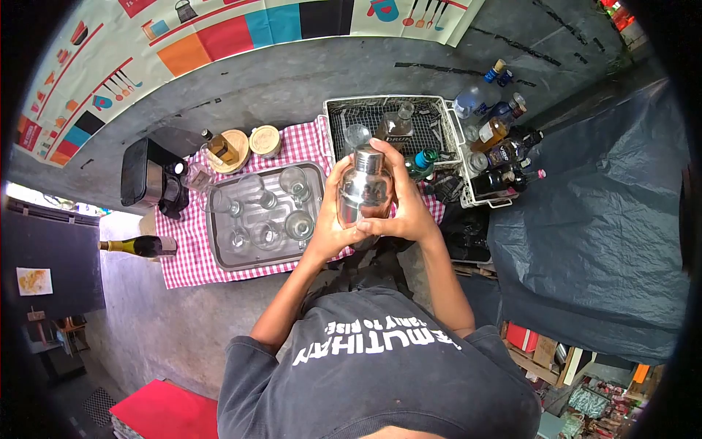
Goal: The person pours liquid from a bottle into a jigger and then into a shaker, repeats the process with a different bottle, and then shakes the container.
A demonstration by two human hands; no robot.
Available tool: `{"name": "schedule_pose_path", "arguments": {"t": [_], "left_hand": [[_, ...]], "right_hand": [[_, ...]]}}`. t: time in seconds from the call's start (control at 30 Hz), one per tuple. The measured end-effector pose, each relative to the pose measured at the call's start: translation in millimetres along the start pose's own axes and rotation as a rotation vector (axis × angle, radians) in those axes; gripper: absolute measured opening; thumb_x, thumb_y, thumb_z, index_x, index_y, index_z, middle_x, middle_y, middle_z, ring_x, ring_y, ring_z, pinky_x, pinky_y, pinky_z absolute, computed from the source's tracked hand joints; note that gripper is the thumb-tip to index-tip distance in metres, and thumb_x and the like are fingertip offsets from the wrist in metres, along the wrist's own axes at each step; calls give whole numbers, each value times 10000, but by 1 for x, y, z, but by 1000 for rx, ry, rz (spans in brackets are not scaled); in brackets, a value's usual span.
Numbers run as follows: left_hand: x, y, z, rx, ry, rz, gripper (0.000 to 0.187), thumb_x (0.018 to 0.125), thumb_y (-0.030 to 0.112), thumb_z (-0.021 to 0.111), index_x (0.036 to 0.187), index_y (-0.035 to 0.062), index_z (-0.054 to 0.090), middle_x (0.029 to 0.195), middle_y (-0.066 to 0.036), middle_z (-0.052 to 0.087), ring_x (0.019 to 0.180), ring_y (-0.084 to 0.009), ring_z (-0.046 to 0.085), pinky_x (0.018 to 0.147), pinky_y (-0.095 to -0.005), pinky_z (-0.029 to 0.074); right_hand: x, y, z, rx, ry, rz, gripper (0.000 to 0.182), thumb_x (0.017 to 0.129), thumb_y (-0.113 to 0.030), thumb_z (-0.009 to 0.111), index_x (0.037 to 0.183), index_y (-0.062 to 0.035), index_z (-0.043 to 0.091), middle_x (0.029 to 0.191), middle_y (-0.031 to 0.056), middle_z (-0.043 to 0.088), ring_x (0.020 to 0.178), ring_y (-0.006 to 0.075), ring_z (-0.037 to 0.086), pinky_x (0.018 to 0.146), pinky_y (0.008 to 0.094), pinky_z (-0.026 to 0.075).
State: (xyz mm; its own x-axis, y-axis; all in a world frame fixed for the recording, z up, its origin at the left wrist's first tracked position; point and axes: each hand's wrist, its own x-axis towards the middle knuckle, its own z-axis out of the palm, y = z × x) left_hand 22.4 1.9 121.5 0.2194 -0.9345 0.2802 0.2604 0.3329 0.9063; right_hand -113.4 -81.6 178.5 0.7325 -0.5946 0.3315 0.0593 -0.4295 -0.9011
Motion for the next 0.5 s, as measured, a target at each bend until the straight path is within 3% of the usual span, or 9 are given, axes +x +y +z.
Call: {"name": "schedule_pose_path", "arguments": {"t": [0.07, 0.17, 0.5], "left_hand": [[0, 5, 0, -136, -44, -31, 1139, 621, 462, 835, 1471, 46, 201, 1390, -148, 364, 1302, -258, 394, 1078, -385, 327], [0, 4, 8, -76, -20, -21, 1127, 622, 457, 837, 1457, 33, 210, 1362, -142, 378, 1272, -246, 413, 1065, -371, 328], [-3, 6, 13, -57, -24, -38, 1090, 627, 456, 826, 1432, 10, 242, 1326, -144, 410, 1255, -244, 421, 1053, -369, 330]], "right_hand": [[0, -1, 9, 6, 34, -41, 1041, 608, -307, 844, 1443, -68, 270, 1339, 182, 445, 1237, 307, 476, 1050, 401, 368], [-2, -4, 23, 324, 245, 22, 898, 611, -197, 778, 1376, -69, 326, 1213, 104, 474, 1120, 197, 510, 974, 329, 424], [-14, 5, 33, 407, 361, 67, 892, 608, -244, 785, 1358, -55, 340, 1178, 103, 467, 1098, 192, 514, 950, 328, 441]]}}
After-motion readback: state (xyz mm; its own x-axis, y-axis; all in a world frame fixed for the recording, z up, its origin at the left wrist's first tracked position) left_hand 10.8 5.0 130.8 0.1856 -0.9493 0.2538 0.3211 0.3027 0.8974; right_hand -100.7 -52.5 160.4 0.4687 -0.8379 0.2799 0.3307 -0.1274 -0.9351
